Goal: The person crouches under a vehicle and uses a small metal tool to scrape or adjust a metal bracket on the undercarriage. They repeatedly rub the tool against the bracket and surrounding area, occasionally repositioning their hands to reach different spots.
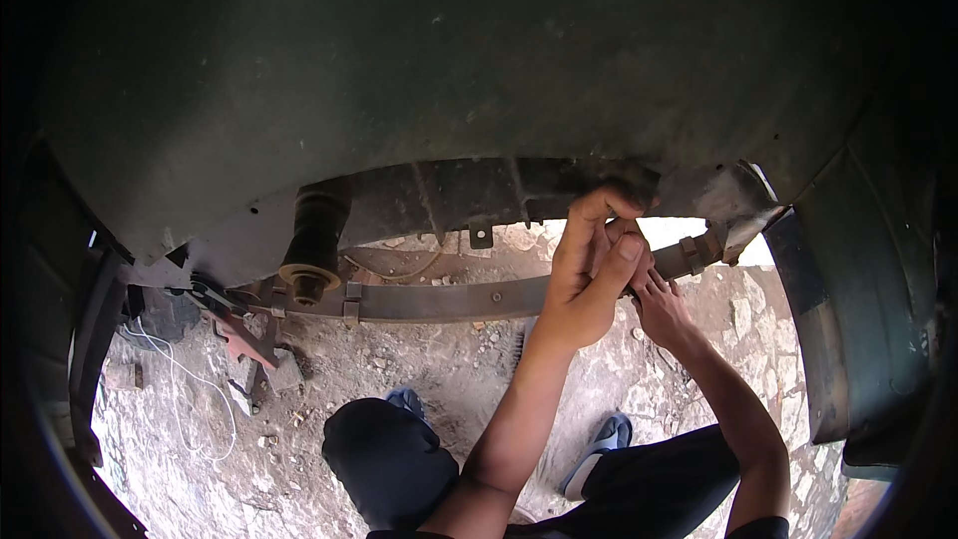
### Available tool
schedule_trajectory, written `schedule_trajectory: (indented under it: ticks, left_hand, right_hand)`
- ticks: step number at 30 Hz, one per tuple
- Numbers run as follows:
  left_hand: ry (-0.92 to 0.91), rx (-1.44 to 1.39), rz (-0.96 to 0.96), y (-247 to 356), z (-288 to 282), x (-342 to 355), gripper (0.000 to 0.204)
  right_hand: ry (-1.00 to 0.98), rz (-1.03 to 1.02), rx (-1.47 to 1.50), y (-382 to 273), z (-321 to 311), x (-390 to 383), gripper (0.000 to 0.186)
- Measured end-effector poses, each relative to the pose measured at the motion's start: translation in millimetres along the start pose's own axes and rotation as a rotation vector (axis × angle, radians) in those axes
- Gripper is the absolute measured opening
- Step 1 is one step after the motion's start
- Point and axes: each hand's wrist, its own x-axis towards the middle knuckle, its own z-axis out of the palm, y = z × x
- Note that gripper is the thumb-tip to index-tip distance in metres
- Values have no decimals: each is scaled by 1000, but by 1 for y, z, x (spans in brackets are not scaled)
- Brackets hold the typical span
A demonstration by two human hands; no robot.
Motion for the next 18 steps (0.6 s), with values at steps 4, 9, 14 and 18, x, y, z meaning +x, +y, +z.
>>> schedule_trajectory:
  ticks: [4, 9, 14, 18]
  left_hand:
    - [27, -28, 4, 1, 1, -3, 26]
    - [21, -105, 59, 0, 5, 0, 25]
    - [36, -61, 60, 0, 0, -1, 30]
    - [-23, -9, 63, 0, 0, 2, 35]
  right_hand:
    - [-86, 6, -27, -7, -9, -1, 52]
    - [-35, 7, -22, 1, 1, 5, 54]
    - [27, 0, -65, 3, 14, 22, 55]
    - [26, 23, -118, 2, 16, 19, 56]
